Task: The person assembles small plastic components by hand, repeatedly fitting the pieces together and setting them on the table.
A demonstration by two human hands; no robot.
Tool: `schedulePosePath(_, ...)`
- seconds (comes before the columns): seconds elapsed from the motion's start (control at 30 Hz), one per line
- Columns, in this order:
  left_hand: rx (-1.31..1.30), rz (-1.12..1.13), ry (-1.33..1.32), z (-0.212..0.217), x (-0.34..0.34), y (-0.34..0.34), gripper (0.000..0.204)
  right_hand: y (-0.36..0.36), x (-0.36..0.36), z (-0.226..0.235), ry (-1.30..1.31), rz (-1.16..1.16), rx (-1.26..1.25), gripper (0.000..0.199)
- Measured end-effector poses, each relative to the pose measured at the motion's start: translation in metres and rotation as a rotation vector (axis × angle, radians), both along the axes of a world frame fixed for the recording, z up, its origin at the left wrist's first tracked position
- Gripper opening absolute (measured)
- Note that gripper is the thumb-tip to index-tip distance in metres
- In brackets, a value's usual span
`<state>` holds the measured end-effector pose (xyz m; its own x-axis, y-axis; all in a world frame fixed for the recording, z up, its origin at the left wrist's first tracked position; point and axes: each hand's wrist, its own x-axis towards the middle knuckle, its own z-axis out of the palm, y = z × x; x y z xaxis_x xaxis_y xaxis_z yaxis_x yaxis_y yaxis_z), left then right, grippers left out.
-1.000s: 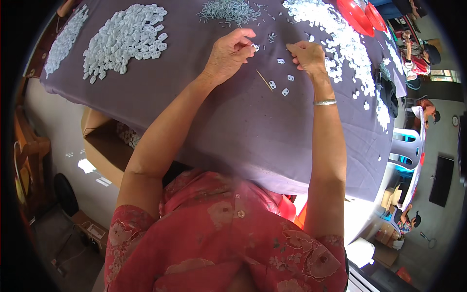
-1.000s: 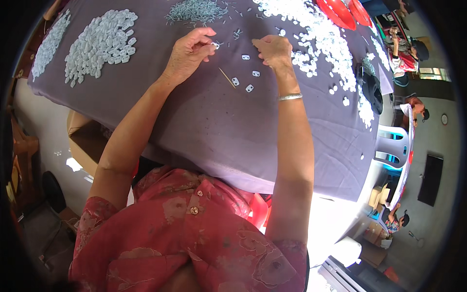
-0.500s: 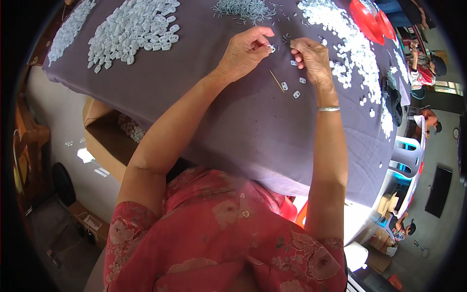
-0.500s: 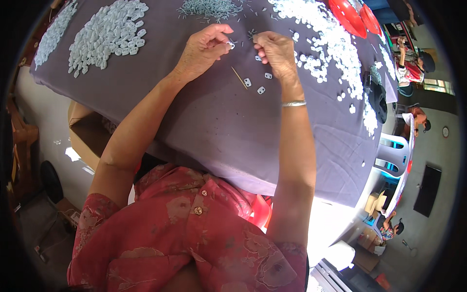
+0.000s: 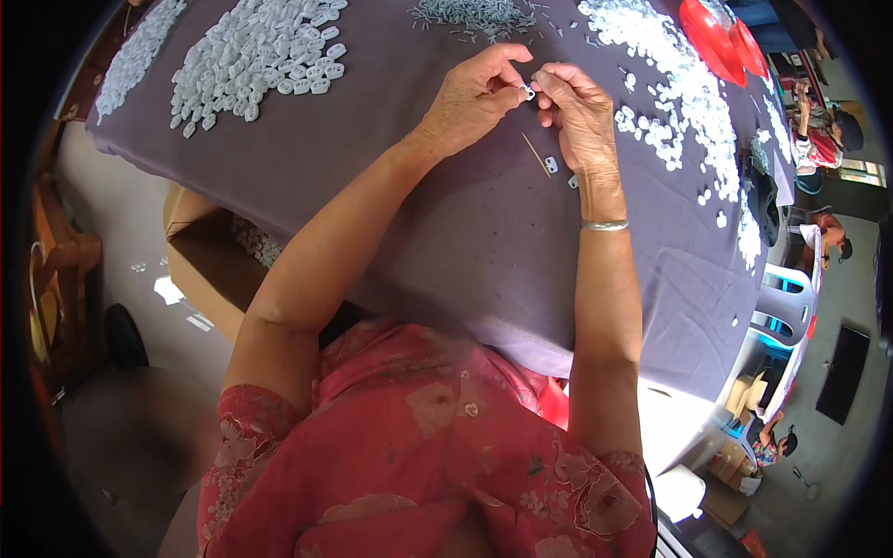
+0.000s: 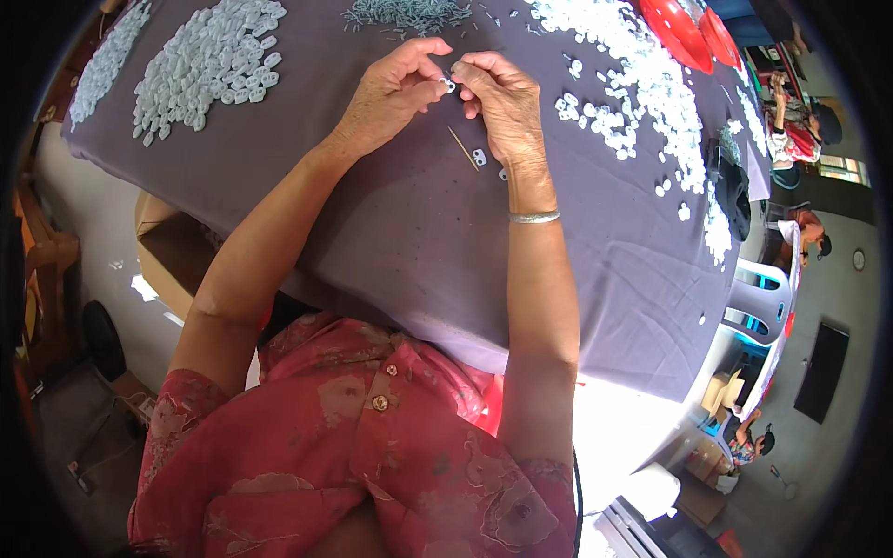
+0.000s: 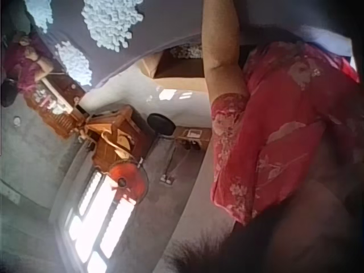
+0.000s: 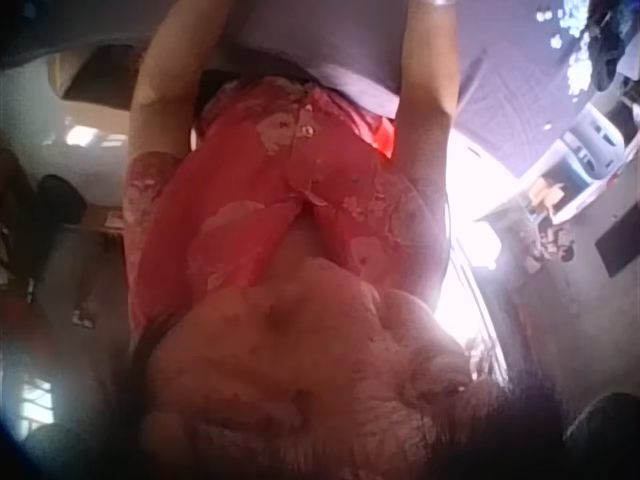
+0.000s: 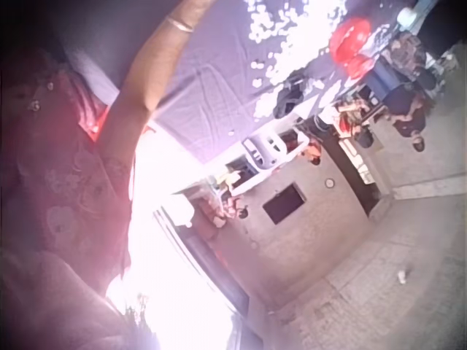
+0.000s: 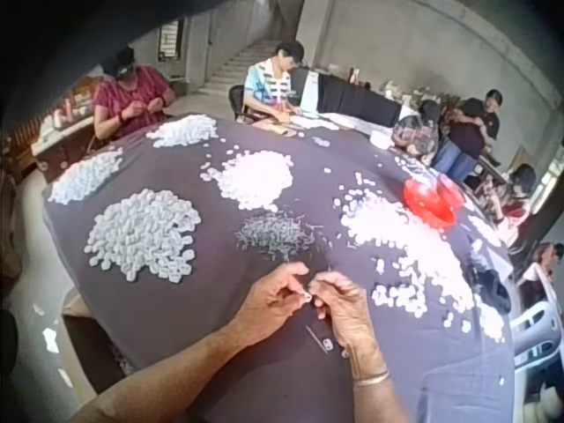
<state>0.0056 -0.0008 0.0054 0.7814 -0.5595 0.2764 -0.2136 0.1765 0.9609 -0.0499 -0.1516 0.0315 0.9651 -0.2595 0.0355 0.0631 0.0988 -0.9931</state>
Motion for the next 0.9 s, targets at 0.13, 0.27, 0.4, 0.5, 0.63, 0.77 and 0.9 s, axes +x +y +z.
schedulePosePath(0.13, -0.002, 0.033, -0.007, 0.0005, -0.0004, -0.0005, 0.040, 0.0009, 0.0002, -0.0026, 0.034, 0.003, 0.025, 0.012)
schedulePosePath(0.27, -0.001, 0.059, -0.032, 0.0020, -0.0013, -0.0010, 0.042, 0.0016, -0.0016, -0.0028, 0.068, 0.011, 0.059, 0.013)
schedulePosePath(0.4, -0.010, 0.074, -0.037, 0.0002, 0.0001, -0.0006, 0.040, 0.0041, -0.0023, -0.0020, 0.065, 0.000, 0.079, 0.015)
schedulePosePath(0.5, 0.014, 0.061, -0.057, 0.0017, -0.0005, -0.0002, 0.043, 0.0039, -0.0023, -0.0030, 0.051, 0.004, 0.072, 0.015)
schedulePosePath(0.63, 0.017, 0.064, -0.039, 0.0036, -0.0015, 0.0005, 0.044, 0.0046, -0.0026, -0.0037, 0.052, -0.005, 0.051, 0.016)
schedulePosePath(0.77, 0.035, 0.069, -0.052, 0.0031, -0.0014, 0.0014, 0.046, 0.0046, -0.0022, -0.0056, 0.038, 0.008, 0.019, 0.015)
schedulePosePath(0.9, 0.021, 0.068, -0.070, 0.0000, -0.0003, 0.0018, 0.049, 0.0092, -0.0029, -0.0043, 0.025, -0.022, -0.103, 0.014)
